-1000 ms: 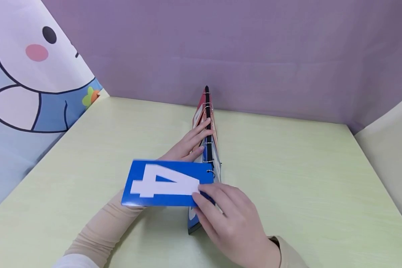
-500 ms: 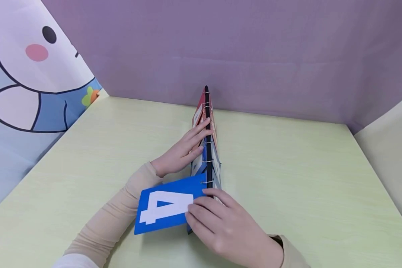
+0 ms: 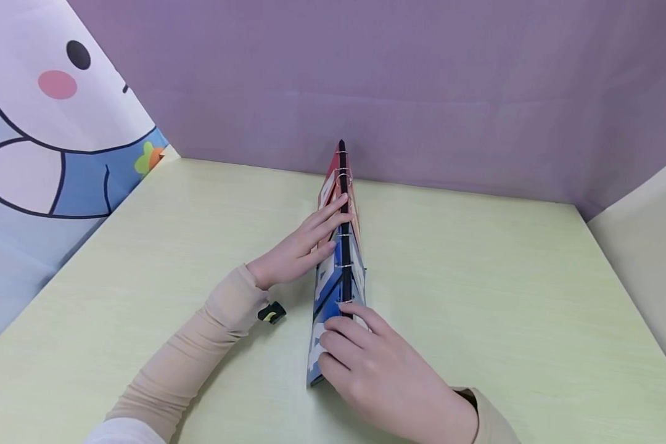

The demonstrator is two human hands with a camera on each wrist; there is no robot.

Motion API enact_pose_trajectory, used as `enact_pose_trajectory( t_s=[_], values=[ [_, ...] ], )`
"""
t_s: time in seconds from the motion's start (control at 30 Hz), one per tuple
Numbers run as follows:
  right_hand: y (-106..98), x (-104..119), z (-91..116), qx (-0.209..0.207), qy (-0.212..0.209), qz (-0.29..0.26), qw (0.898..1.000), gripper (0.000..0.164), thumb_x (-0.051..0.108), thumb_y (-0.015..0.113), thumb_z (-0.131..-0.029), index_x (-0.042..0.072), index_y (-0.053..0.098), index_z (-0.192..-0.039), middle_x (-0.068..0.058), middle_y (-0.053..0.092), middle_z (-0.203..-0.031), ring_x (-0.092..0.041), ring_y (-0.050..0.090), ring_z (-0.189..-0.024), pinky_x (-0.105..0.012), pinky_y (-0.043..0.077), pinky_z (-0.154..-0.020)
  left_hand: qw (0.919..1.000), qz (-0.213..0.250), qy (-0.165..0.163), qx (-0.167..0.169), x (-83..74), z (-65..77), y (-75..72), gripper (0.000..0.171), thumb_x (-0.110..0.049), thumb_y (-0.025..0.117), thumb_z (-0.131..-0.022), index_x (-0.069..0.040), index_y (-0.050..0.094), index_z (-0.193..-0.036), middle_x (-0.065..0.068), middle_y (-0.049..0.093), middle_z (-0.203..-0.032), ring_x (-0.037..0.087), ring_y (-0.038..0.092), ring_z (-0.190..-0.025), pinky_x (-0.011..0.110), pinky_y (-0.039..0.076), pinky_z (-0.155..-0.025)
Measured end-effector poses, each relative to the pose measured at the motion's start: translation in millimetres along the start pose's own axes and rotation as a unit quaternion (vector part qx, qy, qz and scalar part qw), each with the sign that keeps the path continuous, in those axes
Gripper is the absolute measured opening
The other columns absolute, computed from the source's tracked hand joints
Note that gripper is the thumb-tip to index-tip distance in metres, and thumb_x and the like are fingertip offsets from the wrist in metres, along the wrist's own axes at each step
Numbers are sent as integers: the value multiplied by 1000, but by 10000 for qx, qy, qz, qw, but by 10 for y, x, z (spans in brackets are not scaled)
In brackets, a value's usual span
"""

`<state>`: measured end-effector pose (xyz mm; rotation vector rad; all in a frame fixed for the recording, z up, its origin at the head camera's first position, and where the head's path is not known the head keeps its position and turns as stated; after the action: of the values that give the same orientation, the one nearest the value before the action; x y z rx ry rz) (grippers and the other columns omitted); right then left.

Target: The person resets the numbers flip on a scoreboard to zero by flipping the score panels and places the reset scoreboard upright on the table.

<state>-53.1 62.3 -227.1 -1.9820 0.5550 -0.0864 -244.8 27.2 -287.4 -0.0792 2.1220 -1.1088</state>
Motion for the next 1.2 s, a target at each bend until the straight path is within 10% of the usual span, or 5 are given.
enact_pose_trajectory(
  t_s=[0.37, 0.6, 0.83, 1.0, 1.2],
  values=[
    [1, -136, 58, -382, -20, -1013, 9941, 31, 27, 40, -99, 15, 67, -90, 0, 65, -99, -21, 57, -106, -36, 30, -108, 10000, 36, -21, 12, 54, -14, 47, 50, -25, 44, -100, -18, 31, -148, -3, 7, -160, 14, 8, -146, 46, 31, -112],
    [-156, -839, 283, -1718, 613, -2993, 9366, 21, 18, 57, -95, 1, 67, -102, -11, 65, -106, -15, 55, -110, -22, 38, -103, 9999, 75, -73, 9, 71, -16, 46, 52, -27, 45, -99, -20, 30, -148, -6, 4, -160, 13, 7, -146, 48, 31, -111],
    [383, -1363, 500, -122, 2499, -3296, 9104, 27, -1, 67, -84, 9, 65, -109, 0, 67, -107, -5, 58, -104, -16, 44, -93, 9998, 88, -156, 3, 90, -9, 48, 52, -27, 45, -99, -19, 30, -148, -5, 5, -160, 13, 7, -146, 48, 32, -110],
    [747, -1404, 562, 860, 2815, -3297, 8970, 34, 17, 77, -79, 11, 63, -110, 3, 66, -108, -12, 59, -104, -35, 50, -91, 9998, 104, -141, -14, 89, 1, 43, 52, -26, 46, -99, -17, 31, -148, -4, 6, -160, 15, 7, -146, 49, 32, -110],
    [895, -1376, 566, 1110, 2754, -3588, 8849, 41, 28, 82, -71, 16, 64, -106, 10, 65, -104, -8, 59, -100, -35, 50, -90, 9999, 103, -122, -26, 93, 14, 34, 52, -26, 45, -99, -19, 31, -148, -5, 5, -160, 13, 7, -146, 49, 31, -111]
  ],
)
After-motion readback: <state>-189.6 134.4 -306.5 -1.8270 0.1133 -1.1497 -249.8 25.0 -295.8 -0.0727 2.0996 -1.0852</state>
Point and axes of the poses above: each hand's wrist, its own z-axis away from the middle knuckle, its own y-axis out of the palm, x = y × z, the point moved 10 cm from there along -z, towards the middle knuckle
